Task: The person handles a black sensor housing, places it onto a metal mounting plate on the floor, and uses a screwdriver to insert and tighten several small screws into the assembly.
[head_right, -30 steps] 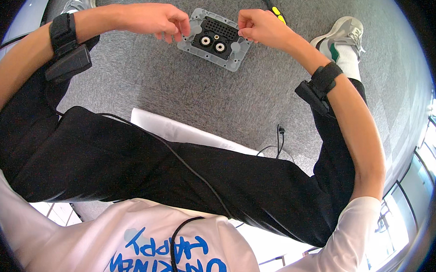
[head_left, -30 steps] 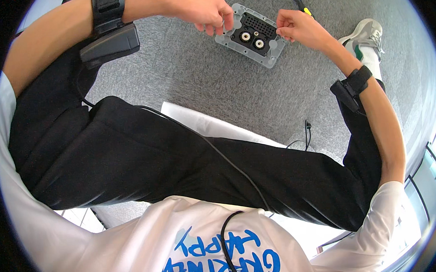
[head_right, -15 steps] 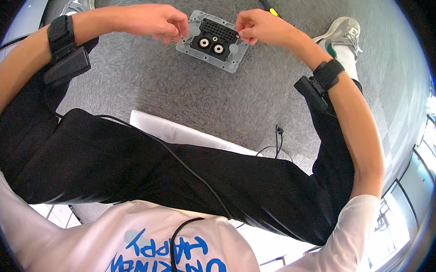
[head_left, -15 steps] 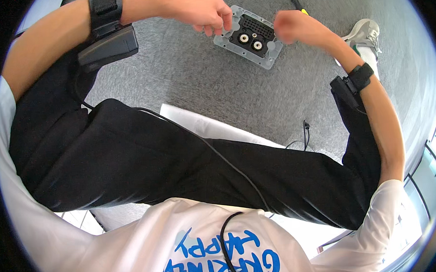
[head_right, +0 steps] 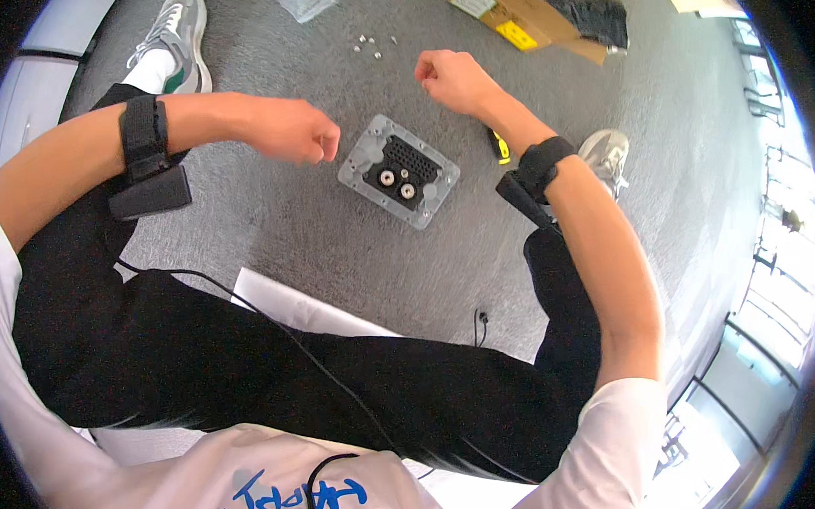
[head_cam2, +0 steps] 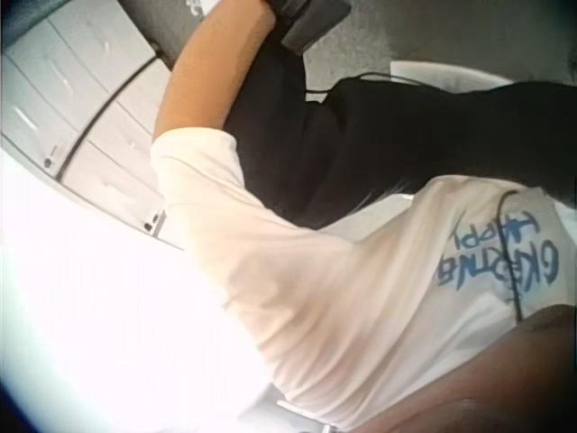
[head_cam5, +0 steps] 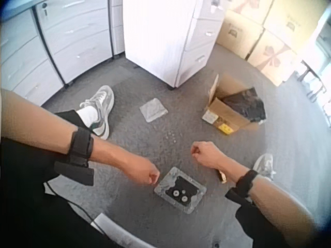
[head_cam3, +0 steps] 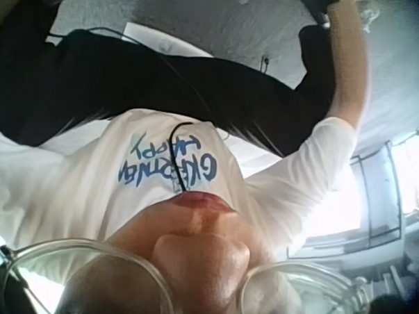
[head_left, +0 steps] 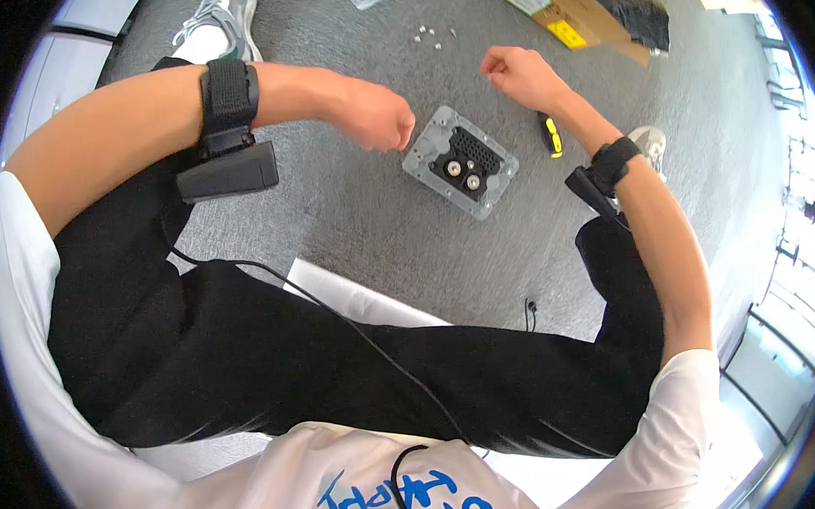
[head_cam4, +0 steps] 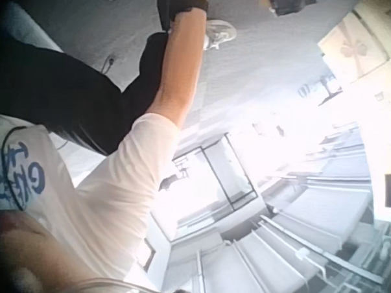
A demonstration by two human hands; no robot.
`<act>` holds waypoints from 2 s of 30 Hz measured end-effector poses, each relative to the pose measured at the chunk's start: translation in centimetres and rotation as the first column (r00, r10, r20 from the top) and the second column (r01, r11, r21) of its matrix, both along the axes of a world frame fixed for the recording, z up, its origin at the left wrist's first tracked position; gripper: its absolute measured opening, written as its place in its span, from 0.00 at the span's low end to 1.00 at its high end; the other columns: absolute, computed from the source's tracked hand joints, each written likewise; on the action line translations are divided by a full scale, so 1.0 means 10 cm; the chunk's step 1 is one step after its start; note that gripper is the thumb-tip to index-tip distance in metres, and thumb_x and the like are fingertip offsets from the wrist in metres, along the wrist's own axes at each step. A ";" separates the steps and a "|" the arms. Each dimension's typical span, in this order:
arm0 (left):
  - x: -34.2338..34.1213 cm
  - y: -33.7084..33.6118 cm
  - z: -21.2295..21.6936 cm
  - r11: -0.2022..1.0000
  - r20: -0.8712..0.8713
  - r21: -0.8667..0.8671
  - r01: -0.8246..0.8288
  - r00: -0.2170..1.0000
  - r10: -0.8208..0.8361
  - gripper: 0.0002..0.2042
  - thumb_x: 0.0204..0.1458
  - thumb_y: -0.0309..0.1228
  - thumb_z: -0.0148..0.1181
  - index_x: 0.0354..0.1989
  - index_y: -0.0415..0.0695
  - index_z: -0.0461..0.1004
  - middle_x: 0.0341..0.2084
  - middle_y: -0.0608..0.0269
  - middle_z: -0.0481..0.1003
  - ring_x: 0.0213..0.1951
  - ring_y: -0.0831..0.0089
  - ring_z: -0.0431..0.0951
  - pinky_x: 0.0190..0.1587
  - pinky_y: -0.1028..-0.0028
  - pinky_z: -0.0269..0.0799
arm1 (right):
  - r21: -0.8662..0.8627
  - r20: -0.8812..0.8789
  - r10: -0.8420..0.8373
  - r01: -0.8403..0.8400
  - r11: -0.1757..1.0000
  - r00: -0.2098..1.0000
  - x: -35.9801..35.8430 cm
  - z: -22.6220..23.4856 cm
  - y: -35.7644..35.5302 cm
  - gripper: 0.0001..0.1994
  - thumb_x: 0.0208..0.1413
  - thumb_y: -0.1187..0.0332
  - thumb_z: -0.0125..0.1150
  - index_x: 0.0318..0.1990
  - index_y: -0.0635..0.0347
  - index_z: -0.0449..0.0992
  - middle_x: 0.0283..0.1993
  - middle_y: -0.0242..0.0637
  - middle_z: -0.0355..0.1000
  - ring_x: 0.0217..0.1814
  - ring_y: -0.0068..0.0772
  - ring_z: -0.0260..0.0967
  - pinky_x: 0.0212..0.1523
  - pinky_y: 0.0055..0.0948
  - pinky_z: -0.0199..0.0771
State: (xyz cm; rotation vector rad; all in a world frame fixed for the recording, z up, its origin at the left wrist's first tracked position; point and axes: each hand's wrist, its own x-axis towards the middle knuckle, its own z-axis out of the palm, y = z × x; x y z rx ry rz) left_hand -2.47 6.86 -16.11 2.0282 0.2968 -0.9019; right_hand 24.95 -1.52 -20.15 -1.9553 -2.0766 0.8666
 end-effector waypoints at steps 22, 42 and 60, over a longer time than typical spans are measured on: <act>-0.23 0.28 0.23 0.986 -0.023 -0.145 -0.084 0.996 0.081 0.17 0.55 0.30 0.48 0.51 0.40 0.76 0.44 0.57 0.80 0.44 0.67 0.80 0.49 0.65 0.74 | 0.301 0.358 0.140 -0.256 0.918 0.923 -0.15 -0.65 0.59 0.08 0.53 0.78 0.53 0.40 0.64 0.75 0.41 0.51 0.74 0.46 0.62 0.73 0.46 0.53 0.75; 0.39 -0.22 -0.18 0.958 -0.202 -0.285 0.029 0.975 -0.089 0.16 0.53 0.27 0.52 0.48 0.36 0.77 0.35 0.54 0.81 0.40 0.64 0.81 0.44 0.65 0.75 | 0.090 -0.345 0.075 -0.046 0.995 0.936 -0.53 0.02 -1.70 0.05 0.52 0.79 0.60 0.37 0.64 0.73 0.33 0.43 0.72 0.36 0.49 0.74 0.36 0.41 0.74; 0.26 -0.11 -0.24 0.938 -0.238 -0.336 -0.088 0.971 0.005 0.17 0.54 0.28 0.53 0.51 0.37 0.75 0.39 0.58 0.81 0.39 0.70 0.80 0.42 0.70 0.75 | 0.243 -0.147 0.089 -0.052 0.969 0.985 -0.60 -0.15 -1.77 0.05 0.56 0.74 0.63 0.39 0.61 0.76 0.37 0.40 0.71 0.40 0.48 0.73 0.41 0.42 0.76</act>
